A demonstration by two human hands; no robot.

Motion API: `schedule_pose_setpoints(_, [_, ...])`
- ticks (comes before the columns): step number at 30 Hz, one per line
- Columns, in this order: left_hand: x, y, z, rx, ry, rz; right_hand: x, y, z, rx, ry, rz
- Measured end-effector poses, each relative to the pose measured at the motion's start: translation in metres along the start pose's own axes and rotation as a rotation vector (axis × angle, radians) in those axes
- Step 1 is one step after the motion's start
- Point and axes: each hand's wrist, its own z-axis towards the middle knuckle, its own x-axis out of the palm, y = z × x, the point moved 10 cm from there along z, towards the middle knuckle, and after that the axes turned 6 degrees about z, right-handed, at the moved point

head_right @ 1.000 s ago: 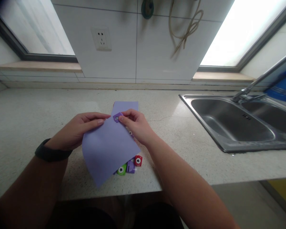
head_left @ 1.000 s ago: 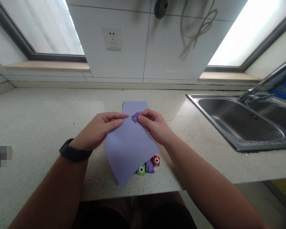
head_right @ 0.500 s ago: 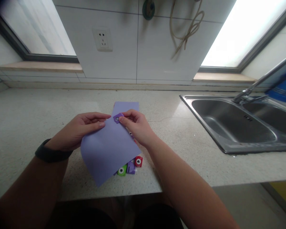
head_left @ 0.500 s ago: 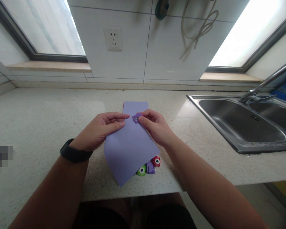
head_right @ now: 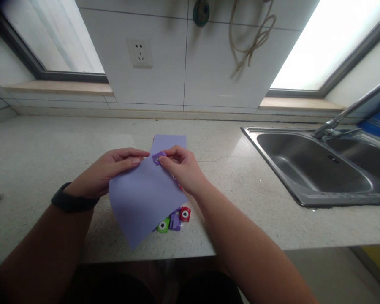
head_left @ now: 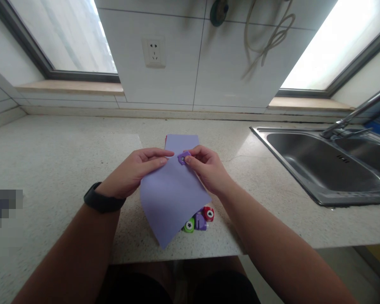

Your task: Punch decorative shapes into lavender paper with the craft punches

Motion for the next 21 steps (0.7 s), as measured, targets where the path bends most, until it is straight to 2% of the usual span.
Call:
schedule_pose_setpoints(11, [0.005,-0.002,-0.001,-0.003,0.037,-0.040,0.001,0.000,-0.001,0.017,-0.009,-0.070])
schedule_pose_setpoints(15, [0.004,0.000,0.000,-0.004,0.035,-0.043,0.005,-0.005,0.000,0.061,0.036,-0.110])
schedule_pose_setpoints(21, [0.000,0.004,0.002,-0.015,0.008,-0.013,0.008,-0.019,-0.001,0.174,0.079,0.028])
